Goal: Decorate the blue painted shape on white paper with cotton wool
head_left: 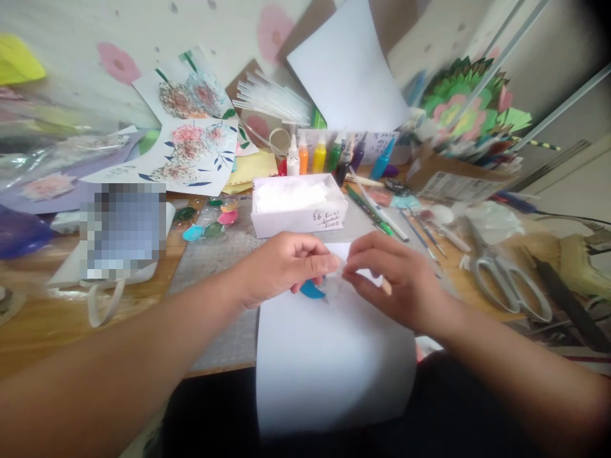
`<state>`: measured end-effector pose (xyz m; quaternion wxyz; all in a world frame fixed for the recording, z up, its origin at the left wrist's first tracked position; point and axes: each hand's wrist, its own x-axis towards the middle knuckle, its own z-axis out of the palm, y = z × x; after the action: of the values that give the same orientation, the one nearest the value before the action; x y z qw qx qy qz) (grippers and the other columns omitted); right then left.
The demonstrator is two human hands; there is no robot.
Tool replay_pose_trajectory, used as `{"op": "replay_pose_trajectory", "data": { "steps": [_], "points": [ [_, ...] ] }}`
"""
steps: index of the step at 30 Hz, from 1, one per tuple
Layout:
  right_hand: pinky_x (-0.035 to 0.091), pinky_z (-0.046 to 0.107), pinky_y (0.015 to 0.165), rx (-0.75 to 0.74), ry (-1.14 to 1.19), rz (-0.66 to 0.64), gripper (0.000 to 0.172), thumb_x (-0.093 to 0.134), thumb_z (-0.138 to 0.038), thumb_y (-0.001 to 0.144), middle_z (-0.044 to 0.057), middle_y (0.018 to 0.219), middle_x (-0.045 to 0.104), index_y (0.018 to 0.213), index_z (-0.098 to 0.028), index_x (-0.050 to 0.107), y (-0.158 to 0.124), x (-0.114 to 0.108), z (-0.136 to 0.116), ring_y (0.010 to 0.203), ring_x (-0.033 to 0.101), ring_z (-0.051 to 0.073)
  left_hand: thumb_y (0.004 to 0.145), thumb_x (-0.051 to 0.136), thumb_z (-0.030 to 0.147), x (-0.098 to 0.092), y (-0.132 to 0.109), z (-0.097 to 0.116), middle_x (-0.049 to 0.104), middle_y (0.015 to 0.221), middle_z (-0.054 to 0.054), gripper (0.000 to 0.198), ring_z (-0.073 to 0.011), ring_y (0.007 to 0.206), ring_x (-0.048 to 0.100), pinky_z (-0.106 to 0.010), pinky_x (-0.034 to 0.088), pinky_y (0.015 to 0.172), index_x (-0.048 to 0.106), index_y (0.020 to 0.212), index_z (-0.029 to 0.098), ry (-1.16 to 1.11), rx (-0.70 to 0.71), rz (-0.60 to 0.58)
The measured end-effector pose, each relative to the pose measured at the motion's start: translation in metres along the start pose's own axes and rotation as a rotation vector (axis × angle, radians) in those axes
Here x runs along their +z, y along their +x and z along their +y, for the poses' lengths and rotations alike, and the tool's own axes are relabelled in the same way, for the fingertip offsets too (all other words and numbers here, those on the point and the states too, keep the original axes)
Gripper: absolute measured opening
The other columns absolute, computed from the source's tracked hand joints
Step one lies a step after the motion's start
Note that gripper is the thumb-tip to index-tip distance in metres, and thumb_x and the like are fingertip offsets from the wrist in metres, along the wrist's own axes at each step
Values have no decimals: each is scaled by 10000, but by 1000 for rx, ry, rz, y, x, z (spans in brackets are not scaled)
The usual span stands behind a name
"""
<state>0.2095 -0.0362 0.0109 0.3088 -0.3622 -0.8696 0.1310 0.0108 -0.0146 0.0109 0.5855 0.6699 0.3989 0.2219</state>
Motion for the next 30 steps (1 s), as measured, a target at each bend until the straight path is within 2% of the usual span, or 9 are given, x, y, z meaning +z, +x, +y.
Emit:
{"op": "replay_pose_trajectory", "data": {
  "steps": [3,6,9,11,14,18,21,25,30],
  "points": [
    [444,272,644,-13,47,-54,93,534,-127,760,48,835,551,792,-194,589,-1,3,-6,720,542,137,738,556,334,-2,0,-1,550,645,10,182,-78,549,473,-165,347,437,555,761,154,43,-30,-23],
    [445,281,677,78,219,-26,88,518,-193,802,52,851,542,815,-199,605,-1,0,-3,787,542,153,723,543,278,-8,0,-3,556,613,17,123,-76,524,464,-169,341,440,554,726,156,153,-83,-145],
    [437,297,692,182,444,15,293,364,-333,890,52,877,551,820,-224,627,-2,-7,2,838,525,171,702,550,264,-12,0,-6,580,614,9,114,-88,539,489,-179,352,463,577,737,158,240,-137,-324],
    [430,278,617,234,492,-24,415,262,-386,913,37,771,562,803,-224,628,-5,-12,3,708,520,149,696,547,257,-11,1,-8,584,618,7,109,-96,553,505,-182,365,472,577,737,160,261,-163,-384],
    [394,238,489,279,424,-123,390,276,-395,911,5,615,534,800,-202,597,-9,-15,-5,521,474,109,707,517,272,-7,3,-10,578,613,9,116,-104,551,506,-180,359,447,562,740,171,301,-192,-323],
    [410,209,526,231,299,-211,161,443,-298,864,2,684,570,807,-188,545,-14,-12,-16,602,533,105,704,497,268,-1,4,-9,594,640,17,113,-101,551,504,-177,341,447,563,734,181,422,-177,-205],
    [409,192,560,175,246,-268,39,495,-198,827,-6,704,584,823,-182,530,-17,-5,-17,623,536,92,706,499,273,2,5,-8,592,619,30,114,-85,523,486,-175,337,455,565,715,179,459,-170,-173],
    [411,195,627,89,218,-254,63,513,-143,808,-2,752,595,851,-185,533,-20,4,-13,683,543,94,697,503,259,3,7,-12,590,618,39,98,-87,545,492,-181,347,472,566,702,183,476,-140,-169],
    [411,222,638,35,153,-222,81,508,-143,812,16,771,597,871,-185,545,-23,11,-10,709,544,118,685,509,246,4,8,-15,591,653,44,84,-88,562,494,-184,345,478,567,703,187,496,-107,-155]
  ]
}}
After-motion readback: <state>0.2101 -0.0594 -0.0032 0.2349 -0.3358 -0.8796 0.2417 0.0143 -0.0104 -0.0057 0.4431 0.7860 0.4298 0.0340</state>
